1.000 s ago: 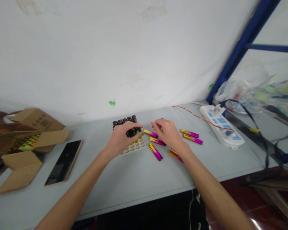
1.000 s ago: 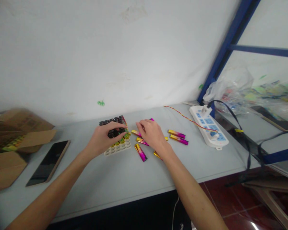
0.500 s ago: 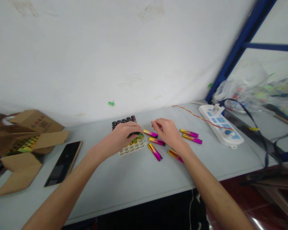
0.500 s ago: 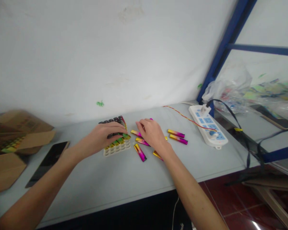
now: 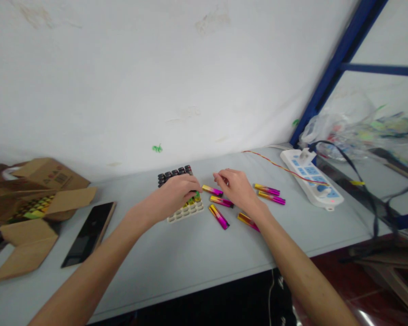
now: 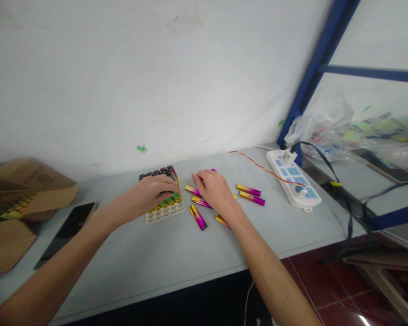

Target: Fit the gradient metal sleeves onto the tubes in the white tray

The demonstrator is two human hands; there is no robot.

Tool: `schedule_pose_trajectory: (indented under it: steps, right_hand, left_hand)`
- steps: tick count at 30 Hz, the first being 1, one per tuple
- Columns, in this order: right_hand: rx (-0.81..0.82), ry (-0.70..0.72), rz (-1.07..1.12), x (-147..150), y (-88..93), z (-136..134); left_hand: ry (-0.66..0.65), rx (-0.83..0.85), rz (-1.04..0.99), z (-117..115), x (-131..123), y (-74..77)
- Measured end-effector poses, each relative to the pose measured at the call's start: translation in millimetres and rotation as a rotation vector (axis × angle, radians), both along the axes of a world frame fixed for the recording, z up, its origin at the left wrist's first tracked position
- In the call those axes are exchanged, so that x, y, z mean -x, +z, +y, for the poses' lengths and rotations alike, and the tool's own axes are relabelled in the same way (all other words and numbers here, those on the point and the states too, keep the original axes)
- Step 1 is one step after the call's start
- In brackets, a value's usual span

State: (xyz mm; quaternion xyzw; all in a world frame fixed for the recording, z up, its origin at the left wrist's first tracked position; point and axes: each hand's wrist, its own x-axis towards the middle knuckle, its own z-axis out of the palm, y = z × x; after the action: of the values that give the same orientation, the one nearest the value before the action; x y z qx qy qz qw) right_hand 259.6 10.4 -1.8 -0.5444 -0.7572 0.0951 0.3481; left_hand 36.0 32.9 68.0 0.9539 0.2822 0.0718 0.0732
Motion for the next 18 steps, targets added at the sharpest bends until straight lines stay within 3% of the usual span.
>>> schedule_pose_trajectory:
  steps: [6, 10, 13, 16, 18]
  right_hand:
    - [-0.001, 0.003, -0.012, 0, -1.4, 1]
    - [0.002, -0.002, 0.01, -3, -1.7, 2]
    - [-0.013, -0.038, 0.012, -9, -3.7, 3]
    - [-0.033, -0.052, 0.02, -18, -6.3, 6]
    - [-0.037, -0.064, 0.035, -24, -7.3, 9]
  left_hand:
    - [0.026, 0.033, -0.009, -3, 2, -13.5]
    - [-0.007, -0.096, -0.043, -8, 7, -26.9]
    - [-0.014, -0.171, -0.146, -9, 21, -17.0]
    - [0.147, -0.259, -0.334, -6, 44, 0.3]
    - [0.203, -0.251, -0.349, -3, 61, 0.9]
